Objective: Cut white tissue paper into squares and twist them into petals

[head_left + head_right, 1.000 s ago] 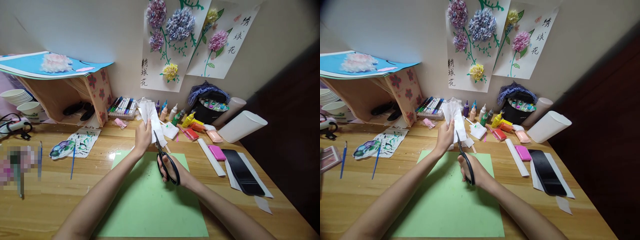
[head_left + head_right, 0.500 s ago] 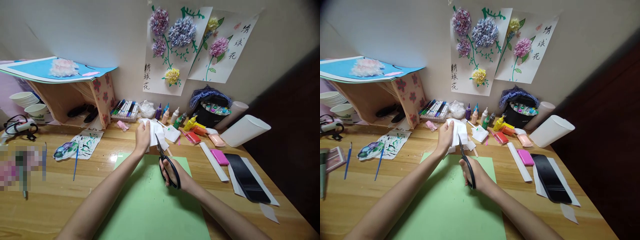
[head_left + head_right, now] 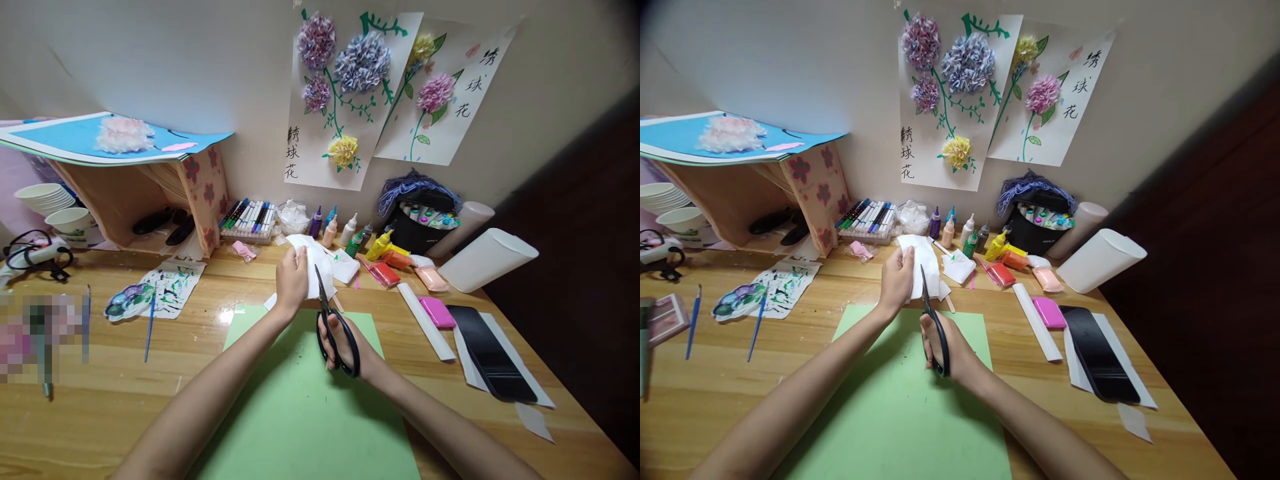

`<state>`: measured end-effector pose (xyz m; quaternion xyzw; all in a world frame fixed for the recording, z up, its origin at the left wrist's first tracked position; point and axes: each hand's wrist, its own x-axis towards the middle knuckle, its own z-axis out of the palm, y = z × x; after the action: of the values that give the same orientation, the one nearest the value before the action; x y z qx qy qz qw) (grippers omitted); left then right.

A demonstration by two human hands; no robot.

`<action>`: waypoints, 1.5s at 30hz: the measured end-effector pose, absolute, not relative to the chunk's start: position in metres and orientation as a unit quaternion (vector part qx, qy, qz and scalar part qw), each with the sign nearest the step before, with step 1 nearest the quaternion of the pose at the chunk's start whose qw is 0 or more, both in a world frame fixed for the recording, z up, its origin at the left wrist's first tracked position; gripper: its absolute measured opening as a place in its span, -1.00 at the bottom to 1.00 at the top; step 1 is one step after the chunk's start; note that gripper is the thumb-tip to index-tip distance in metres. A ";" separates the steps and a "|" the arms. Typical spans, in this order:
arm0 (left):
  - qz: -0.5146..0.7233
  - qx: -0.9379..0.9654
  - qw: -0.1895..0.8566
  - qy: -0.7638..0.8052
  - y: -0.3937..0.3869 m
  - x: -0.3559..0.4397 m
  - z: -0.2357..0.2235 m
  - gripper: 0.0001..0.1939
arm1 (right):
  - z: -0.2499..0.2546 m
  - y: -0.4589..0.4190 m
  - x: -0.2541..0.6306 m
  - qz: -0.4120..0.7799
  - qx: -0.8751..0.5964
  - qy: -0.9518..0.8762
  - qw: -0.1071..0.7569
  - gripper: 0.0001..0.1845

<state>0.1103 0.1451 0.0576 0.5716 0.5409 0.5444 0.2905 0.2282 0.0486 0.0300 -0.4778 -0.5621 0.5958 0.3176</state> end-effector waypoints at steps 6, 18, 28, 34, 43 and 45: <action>0.561 0.551 0.295 0.542 0.142 0.112 0.058 -0.69 | 0.032 0.045 0.224 0.600 -0.482 -0.546 0.332 -0.36; 0.577 0.559 0.311 0.508 0.134 0.121 0.054 -0.68 | 0.028 0.048 0.226 0.593 -0.482 -0.541 0.352 -0.34; 0.580 0.550 0.334 0.500 0.129 0.124 0.056 -0.68 | 0.032 0.051 0.228 0.590 -0.478 -0.547 0.353 -0.26; 0.572 0.555 0.344 0.497 0.126 0.126 0.056 -0.67 | 0.029 0.054 0.228 0.592 -0.484 -0.531 0.365 -0.33; 0.602 0.505 0.376 0.491 0.133 0.120 0.059 -0.68 | 0.035 0.052 0.231 0.492 -0.512 -0.620 0.334 -0.44; 0.618 0.479 0.385 0.489 0.137 0.118 0.062 -0.68 | 0.037 0.051 0.231 0.483 -0.517 -0.634 0.312 -0.45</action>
<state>0.1177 0.1368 0.0625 0.4795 0.4893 0.6184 0.3850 0.2312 0.0513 0.0373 -0.5170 -0.6343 0.4827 0.3120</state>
